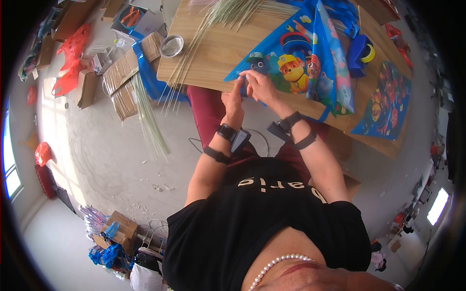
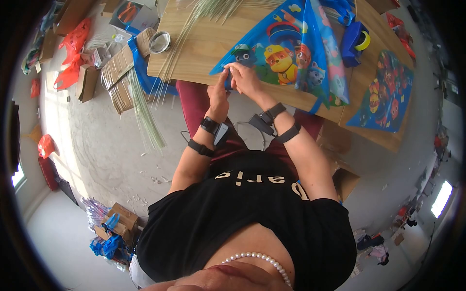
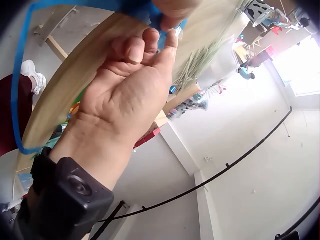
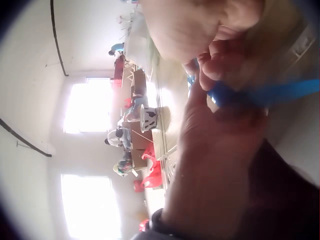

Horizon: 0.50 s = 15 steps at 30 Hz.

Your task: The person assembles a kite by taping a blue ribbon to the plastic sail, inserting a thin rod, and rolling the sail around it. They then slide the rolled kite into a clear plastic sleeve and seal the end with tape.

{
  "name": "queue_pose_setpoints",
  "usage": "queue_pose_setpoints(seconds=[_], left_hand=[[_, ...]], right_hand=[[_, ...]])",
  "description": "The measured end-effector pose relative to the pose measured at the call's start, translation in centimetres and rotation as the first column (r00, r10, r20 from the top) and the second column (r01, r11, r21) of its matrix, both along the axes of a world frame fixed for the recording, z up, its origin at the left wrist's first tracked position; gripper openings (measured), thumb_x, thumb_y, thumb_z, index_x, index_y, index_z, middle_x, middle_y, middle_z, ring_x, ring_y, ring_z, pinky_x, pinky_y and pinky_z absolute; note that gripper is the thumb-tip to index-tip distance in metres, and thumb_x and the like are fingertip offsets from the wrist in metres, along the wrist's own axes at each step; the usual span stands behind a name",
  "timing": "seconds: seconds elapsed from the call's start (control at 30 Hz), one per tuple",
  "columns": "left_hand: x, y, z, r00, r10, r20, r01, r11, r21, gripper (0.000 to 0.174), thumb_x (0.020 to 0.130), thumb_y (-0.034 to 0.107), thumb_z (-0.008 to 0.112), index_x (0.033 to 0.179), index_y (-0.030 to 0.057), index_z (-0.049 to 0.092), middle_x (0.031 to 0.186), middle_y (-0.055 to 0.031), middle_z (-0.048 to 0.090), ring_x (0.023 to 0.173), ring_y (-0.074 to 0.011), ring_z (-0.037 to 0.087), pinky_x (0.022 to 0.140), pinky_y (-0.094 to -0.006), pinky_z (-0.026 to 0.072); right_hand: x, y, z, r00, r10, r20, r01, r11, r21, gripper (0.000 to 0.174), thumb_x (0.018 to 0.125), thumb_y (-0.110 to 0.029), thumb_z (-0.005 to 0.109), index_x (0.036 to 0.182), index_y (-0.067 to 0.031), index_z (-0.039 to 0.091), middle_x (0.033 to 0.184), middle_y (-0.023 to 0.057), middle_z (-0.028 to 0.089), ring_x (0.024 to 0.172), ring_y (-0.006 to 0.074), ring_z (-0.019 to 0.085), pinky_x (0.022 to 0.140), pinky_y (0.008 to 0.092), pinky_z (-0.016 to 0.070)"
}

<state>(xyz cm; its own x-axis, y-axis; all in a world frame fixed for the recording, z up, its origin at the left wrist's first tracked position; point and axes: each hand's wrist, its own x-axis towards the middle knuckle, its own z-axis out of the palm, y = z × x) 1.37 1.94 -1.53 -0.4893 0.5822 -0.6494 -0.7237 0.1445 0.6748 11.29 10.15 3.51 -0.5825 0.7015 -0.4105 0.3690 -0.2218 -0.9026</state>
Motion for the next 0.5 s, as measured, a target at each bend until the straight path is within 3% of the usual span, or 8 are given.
queue_pose_setpoints(seconds=[0.07,0.1,0.17,0.2,0.27,0.3,0.37,0.5], left_hand=[[0.1,0.0,0.6,1.0,0.006,0.007,-0.006,1.0,0.007,0.037,0.088,0.024,0.083,0.119,0.0099,0.067,0.103,0.0018,0.067,0.086,-0.0084,0.06,0.067,-0.027,0.0453],[0.1,-0.1,0.9,1.0,-0.001,0.003,0.001,1.0,-0.004,0.038,0.088,0.025,0.083,0.118,0.0101,0.067,0.103,0.0019,0.067,0.085,-0.0083,0.059,0.066,-0.0274,0.0445],[0.1,0.0,1.2,1.0,-0.004,0.0,0.004,1.0,-0.013,0.039,0.088,0.027,0.084,0.118,0.0102,0.067,0.103,0.0019,0.066,0.084,-0.0083,0.058,0.065,-0.0278,0.0438],[0.1,0.0,1.1,1.0,-0.004,-0.008,0.004,0.999,-0.034,0.04,0.087,0.028,0.084,0.118,0.0104,0.067,0.103,0.002,0.066,0.084,-0.0078,0.058,0.064,-0.0277,0.0437],[0.1,0.0,0.7,1.0,-0.001,-0.016,0.001,0.999,-0.055,0.042,0.086,0.03,0.085,0.118,0.0106,0.067,0.103,0.0021,0.066,0.084,-0.0074,0.057,0.064,-0.0277,0.0435],[0.1,0.0,0.9,0.999,-0.013,-0.03,0.011,0.996,-0.093,0.044,0.085,0.031,0.086,0.119,0.0107,0.066,0.103,0.0022,0.066,0.084,-0.0073,0.057,0.064,-0.0277,0.0434],[0.0,-0.1,1.2,0.999,-0.026,-0.043,0.021,0.991,-0.131,0.046,0.084,0.033,0.086,0.12,0.0108,0.066,0.103,0.0023,0.066,0.084,-0.0072,0.057,0.064,-0.0276,0.0433],[0.0,-0.2,0.7,0.999,-0.04,-0.03,0.039,0.998,-0.044,0.046,0.086,0.03,0.085,0.123,0.0102,0.065,0.104,0.0022,0.065,0.086,-0.0087,0.058,0.067,-0.0279,0.0446]], right_hand=[[0.3,0.6,-0.6,0.991,0.104,0.078,-0.127,0.909,0.397,0.027,0.108,-0.019,0.05,0.128,-0.011,0.066,0.072,0.009,0.066,0.058,0.0185,0.065,0.057,0.0332,0.0528],[0.4,0.9,-0.9,0.991,0.105,0.079,-0.128,0.909,0.397,0.027,0.108,-0.019,0.05,0.128,-0.011,0.066,0.072,0.009,0.066,0.058,0.0185,0.065,0.057,0.0332,0.0528],[0.7,1.5,-1.6,0.988,0.12,0.097,-0.153,0.665,0.731,0.029,0.104,-0.018,0.056,0.132,-0.0131,0.064,0.078,0.0119,0.069,0.069,0.0273,0.069,0.064,0.04,0.0554],[0.5,1.5,-1.0,0.988,0.122,0.097,-0.154,0.664,0.732,0.029,0.104,-0.018,0.056,0.132,-0.0131,0.064,0.078,0.0119,0.069,0.069,0.0273,0.069,0.064,0.04,0.0554],[0.3,1.7,0.0,0.969,-0.035,0.246,-0.184,0.57,0.801,0.034,0.1,-0.021,0.064,0.133,-0.0133,0.06,0.08,0.011,0.067,0.072,0.0334,0.068,0.064,0.0435,0.0536],[0.1,2.0,0.2,0.968,-0.033,0.248,-0.186,0.569,0.801,0.034,0.1,-0.021,0.064,0.133,-0.0133,0.06,0.08,0.011,0.067,0.072,0.0334,0.068,0.064,0.0435,0.0536],[-0.4,2.6,0.6,0.956,-0.075,0.282,-0.165,0.659,0.734,0.042,0.094,-0.031,0.072,0.128,-0.0098,0.059,0.09,0.0103,0.072,0.086,0.0332,0.069,0.078,0.0454,0.0513],[-1.6,2.9,0.2,0.938,-0.101,0.331,-0.215,0.581,0.785,0.051,0.083,-0.038,0.082,0.116,-0.0091,0.057,0.093,0.0085,0.07,0.091,0.0321,0.067,0.082,0.0459,0.0452]])
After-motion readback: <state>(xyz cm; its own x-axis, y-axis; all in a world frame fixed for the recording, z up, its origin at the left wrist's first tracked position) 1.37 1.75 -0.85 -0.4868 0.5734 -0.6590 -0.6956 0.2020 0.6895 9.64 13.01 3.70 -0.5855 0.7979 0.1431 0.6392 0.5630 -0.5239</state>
